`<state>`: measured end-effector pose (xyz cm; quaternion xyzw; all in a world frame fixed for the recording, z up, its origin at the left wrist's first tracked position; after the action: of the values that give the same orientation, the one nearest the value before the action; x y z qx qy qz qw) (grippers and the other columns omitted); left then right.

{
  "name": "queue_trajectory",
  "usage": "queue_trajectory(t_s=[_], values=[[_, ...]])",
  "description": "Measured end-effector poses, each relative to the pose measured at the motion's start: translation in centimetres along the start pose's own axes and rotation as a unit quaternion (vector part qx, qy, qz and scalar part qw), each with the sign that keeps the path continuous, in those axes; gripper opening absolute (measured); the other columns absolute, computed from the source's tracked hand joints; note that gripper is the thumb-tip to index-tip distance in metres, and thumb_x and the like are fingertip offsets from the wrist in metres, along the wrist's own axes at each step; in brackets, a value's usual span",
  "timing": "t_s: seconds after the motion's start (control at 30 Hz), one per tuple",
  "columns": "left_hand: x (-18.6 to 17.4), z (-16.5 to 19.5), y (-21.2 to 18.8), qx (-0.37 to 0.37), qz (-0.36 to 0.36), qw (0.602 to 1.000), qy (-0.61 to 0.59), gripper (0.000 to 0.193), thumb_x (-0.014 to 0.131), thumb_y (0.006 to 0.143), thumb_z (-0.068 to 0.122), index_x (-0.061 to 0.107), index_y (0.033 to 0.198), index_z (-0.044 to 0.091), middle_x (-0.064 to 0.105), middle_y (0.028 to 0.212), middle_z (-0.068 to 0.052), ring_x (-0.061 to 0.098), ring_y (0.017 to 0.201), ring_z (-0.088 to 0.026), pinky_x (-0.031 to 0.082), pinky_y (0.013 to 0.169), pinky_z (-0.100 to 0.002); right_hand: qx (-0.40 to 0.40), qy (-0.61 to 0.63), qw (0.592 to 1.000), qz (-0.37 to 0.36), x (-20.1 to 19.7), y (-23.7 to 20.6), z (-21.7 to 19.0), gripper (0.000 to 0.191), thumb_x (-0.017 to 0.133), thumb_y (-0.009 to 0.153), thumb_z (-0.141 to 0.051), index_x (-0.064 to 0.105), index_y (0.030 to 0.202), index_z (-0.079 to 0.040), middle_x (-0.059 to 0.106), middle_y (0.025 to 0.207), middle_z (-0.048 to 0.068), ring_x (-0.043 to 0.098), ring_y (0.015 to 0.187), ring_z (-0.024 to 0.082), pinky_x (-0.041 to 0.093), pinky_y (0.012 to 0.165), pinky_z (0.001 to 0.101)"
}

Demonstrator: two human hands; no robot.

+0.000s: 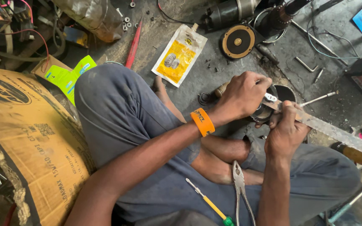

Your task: The person sits on the workshop floor repairing a motorcycle starter motor assembly. They file a metal plate with a flat file, fit the plate into the motor housing, adjust small internal parts, and tap a black cap into place using a mallet.

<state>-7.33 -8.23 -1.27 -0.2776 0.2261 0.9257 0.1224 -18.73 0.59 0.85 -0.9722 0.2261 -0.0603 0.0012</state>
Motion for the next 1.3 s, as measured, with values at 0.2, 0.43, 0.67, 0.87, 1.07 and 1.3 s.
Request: queue_trajectory(t_s=[0.2, 0.43, 0.67, 0.87, 1.07, 1.3], values=[[0.4, -0.1, -0.2, 0.016, 0.002, 1.000, 0.026, 0.026, 0.058, 0.090, 0.019, 0.069, 0.109, 0.004, 0.071, 0.115, -0.019, 0.069, 0.105, -0.042, 0.056, 0.088, -0.050, -0.031, -0.101, 0.994, -0.021, 1.2, -0.3, -1.5, 0.029, 0.052, 0.113, -0.014, 0.056, 0.086, -0.003, 0.050, 0.066, 0.002, 0.045, 0.055, 0.008, 0.049, 0.048, 0.0305], [1.2, -1.1, 0.2, -0.028, -0.016, 0.999, 0.011, 0.023, 0.058, 0.093, 0.020, 0.070, 0.108, 0.007, 0.071, 0.113, -0.020, 0.069, 0.100, -0.041, 0.056, 0.087, -0.048, -0.018, -0.018, 1.000, -0.008, 0.2, -0.3, -0.4, 0.027, 0.054, 0.114, -0.016, 0.053, 0.089, -0.006, 0.048, 0.070, 0.000, 0.044, 0.057, 0.008, 0.052, 0.049, 0.0321], [0.5, -0.6, 0.2, -0.035, -0.019, 0.999, 0.003, 0.020, 0.057, 0.096, 0.020, 0.069, 0.102, 0.006, 0.072, 0.113, -0.019, 0.069, 0.102, -0.041, 0.056, 0.089, -0.049, -0.015, -0.005, 1.000, 0.000, -0.4, -0.2, 0.4, 0.024, 0.054, 0.113, -0.016, 0.054, 0.092, -0.006, 0.047, 0.069, 0.000, 0.044, 0.058, 0.007, 0.052, 0.050, 0.0317], [0.3, -1.9, -0.2, -0.161, -0.058, 0.981, -0.091, 0.029, 0.055, 0.099, 0.026, 0.073, 0.099, 0.004, 0.074, 0.107, -0.021, 0.069, 0.103, -0.041, 0.056, 0.089, -0.049, -0.022, -0.061, 0.998, -0.007, 0.5, -0.4, -0.6, 0.024, 0.052, 0.114, -0.016, 0.056, 0.093, -0.004, 0.049, 0.068, 0.001, 0.045, 0.057, 0.008, 0.050, 0.049, 0.0307], [-0.3, -1.0, 0.4, -0.091, -0.011, 0.994, -0.064, 0.030, 0.055, 0.095, 0.027, 0.073, 0.103, 0.004, 0.073, 0.109, -0.022, 0.068, 0.101, -0.041, 0.055, 0.087, -0.048, -0.025, -0.089, 0.996, -0.017, 0.9, -0.6, -1.3, 0.032, 0.051, 0.115, -0.016, 0.056, 0.087, -0.003, 0.049, 0.067, 0.002, 0.045, 0.056, 0.008, 0.050, 0.049, 0.0301], [0.0, -0.4, 0.3, -0.031, 0.005, 0.999, -0.017, 0.031, 0.054, 0.097, 0.028, 0.072, 0.109, 0.005, 0.072, 0.113, -0.022, 0.070, 0.101, -0.042, 0.055, 0.089, -0.048, -0.056, -0.141, 0.988, -0.024, 0.8, -0.7, -1.4, 0.033, 0.053, 0.119, -0.016, 0.055, 0.089, -0.003, 0.049, 0.071, 0.003, 0.044, 0.061, 0.009, 0.041, 0.053, 0.0290]])
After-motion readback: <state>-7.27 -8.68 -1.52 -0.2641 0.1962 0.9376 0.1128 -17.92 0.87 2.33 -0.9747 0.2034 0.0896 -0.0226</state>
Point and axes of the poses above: each hand's wrist, its own y-axis towards the middle knuckle, its own x-axis out of the palm, z = x × y, the point moved 10 cm from there along y, towards the middle knuckle
